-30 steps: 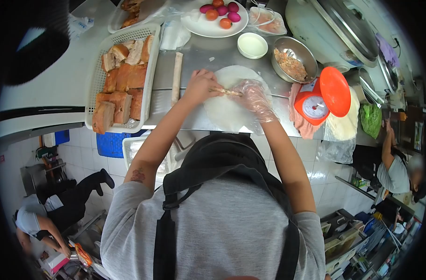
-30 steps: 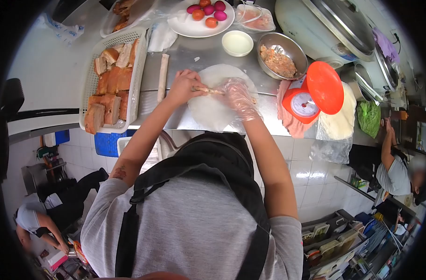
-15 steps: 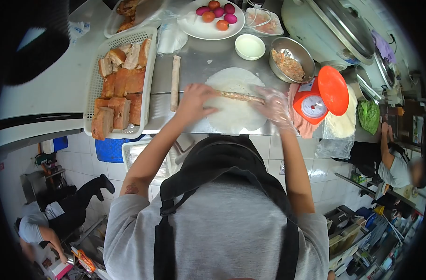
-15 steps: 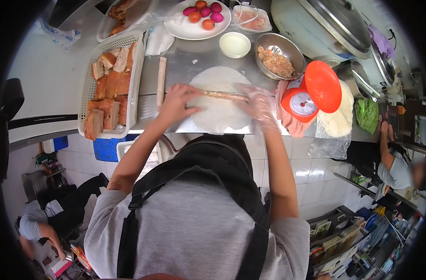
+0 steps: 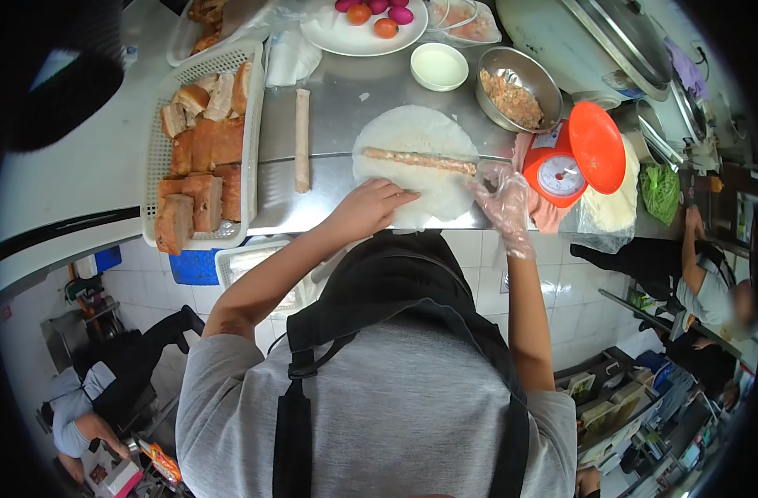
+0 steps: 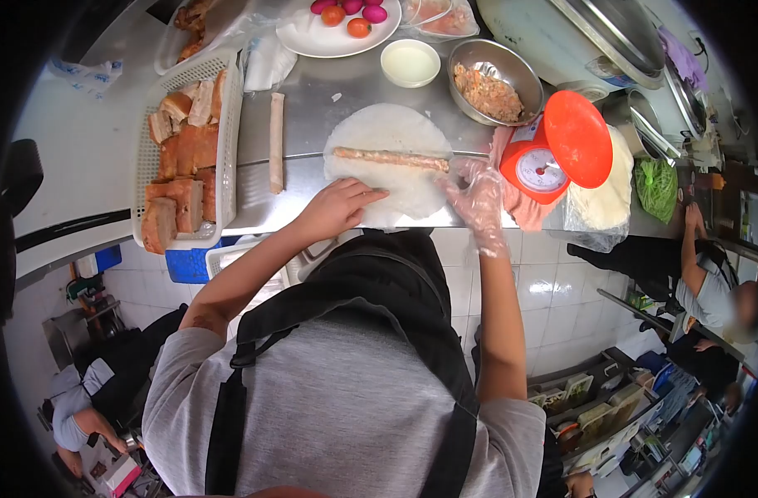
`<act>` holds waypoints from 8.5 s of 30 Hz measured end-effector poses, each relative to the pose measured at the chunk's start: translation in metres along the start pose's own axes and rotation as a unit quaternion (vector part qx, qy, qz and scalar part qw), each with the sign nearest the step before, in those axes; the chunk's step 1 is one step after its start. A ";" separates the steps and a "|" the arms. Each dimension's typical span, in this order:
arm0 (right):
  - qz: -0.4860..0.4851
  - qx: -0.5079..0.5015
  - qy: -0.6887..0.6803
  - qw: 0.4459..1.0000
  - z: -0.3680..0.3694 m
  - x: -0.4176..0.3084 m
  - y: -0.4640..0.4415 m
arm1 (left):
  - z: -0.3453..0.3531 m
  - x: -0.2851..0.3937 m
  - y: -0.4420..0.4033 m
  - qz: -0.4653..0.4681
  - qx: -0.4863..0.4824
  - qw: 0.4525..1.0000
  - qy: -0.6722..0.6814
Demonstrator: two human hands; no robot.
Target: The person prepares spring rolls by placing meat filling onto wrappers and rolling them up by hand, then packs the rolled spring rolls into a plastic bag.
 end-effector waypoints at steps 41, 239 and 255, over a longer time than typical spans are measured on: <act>-0.246 -0.151 0.050 0.956 0.110 -0.062 -0.070 | -0.051 -0.111 -0.102 -0.148 -0.015 0.976 0.157; -0.295 -0.047 0.096 0.949 0.067 -0.032 -0.026 | 0.000 -0.061 -0.071 -0.075 0.082 0.994 -0.002; -0.233 -0.135 0.145 0.952 0.075 -0.020 -0.054 | 0.014 -0.028 -0.054 -0.121 0.259 0.955 0.081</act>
Point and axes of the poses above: each hand's wrist, its own y-axis away from the middle knuckle, its own z-axis out of the palm, x = y × z, the point moved 1 cm from there along -y, towards the middle knuckle, and after that the axes turned 4 degrees about x, right-handed, at the moved point
